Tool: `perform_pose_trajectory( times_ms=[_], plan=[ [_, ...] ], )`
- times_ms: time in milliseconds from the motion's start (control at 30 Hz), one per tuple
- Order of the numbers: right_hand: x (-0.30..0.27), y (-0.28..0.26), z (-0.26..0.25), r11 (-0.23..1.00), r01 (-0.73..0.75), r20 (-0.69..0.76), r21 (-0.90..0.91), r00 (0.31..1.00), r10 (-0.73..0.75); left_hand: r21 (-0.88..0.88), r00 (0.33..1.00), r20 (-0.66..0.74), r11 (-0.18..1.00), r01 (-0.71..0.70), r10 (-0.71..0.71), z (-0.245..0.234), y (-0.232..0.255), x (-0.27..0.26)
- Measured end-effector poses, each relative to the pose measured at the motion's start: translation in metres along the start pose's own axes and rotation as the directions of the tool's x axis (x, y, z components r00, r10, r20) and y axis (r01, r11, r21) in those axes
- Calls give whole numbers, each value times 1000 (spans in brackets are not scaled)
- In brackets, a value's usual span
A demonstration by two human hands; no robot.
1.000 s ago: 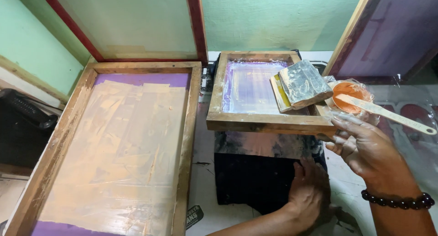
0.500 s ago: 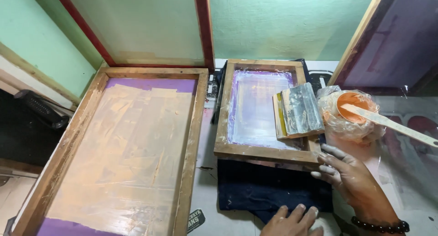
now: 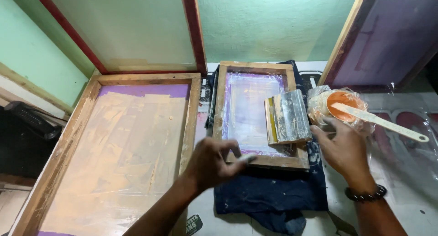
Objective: The person uses a squeegee to spread ink across a screen printing frame placed over a dark garment. They repeatedly pull the squeegee across the mesh to transfer the design, occasionally lifting the frame to check the print and repositioning the garment on the table.
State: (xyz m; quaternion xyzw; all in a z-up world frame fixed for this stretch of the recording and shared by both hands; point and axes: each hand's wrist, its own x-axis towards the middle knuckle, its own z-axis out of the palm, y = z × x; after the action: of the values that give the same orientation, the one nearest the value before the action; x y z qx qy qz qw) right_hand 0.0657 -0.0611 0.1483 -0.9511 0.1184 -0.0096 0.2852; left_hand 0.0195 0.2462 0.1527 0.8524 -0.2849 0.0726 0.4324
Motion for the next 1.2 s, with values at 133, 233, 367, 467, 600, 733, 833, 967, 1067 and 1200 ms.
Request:
perform_pose_trajectory(
  times_ms=[133, 233, 367, 467, 600, 733, 833, 967, 1067, 1200],
  plan=[
    [36, -10, 29, 978, 57, -44, -200, 997, -67, 283, 952, -287, 941, 186, -102, -7, -54, 46],
    [43, -15, 41, 977, -28, -36, -210, 999, 21, 371, 961, -271, 916, 151, -49, 21, -118, 58],
    [49, -20, 43, 982, -63, -2, -176, 998, 63, 486, 980, -198, 869, 92, 7, 43, -164, 63],
    [45, -44, 30, 988, -77, 115, 134, 991, 61, 501, 984, -175, 858, 109, -22, 36, -156, 64],
    [72, -38, 31, 725, -338, 389, 600, 915, 105, 474, 987, -155, 874, 104, -33, 23, -131, 65],
    [96, -25, 34, 609, -301, 371, 734, 929, 13, 359, 953, -292, 933, 28, 84, 5, -105, 71],
    [89, -39, 19, 676, -145, 339, 722, 927, -162, 325, 929, -345, 946, -16, 134, -4, -94, 77],
    [86, -48, 8, 695, -210, 318, 687, 948, -28, 455, 978, -127, 886, -88, 163, 12, -80, 65],
    [106, -10, 19, 504, -253, 299, 826, 954, -11, 556, 976, 165, 804, -213, 144, 30, -69, 53],
    [99, -3, 12, 439, -305, 337, 845, 941, 4, 511, 945, 212, 796, -325, 249, 45, -61, 48]
  ],
)
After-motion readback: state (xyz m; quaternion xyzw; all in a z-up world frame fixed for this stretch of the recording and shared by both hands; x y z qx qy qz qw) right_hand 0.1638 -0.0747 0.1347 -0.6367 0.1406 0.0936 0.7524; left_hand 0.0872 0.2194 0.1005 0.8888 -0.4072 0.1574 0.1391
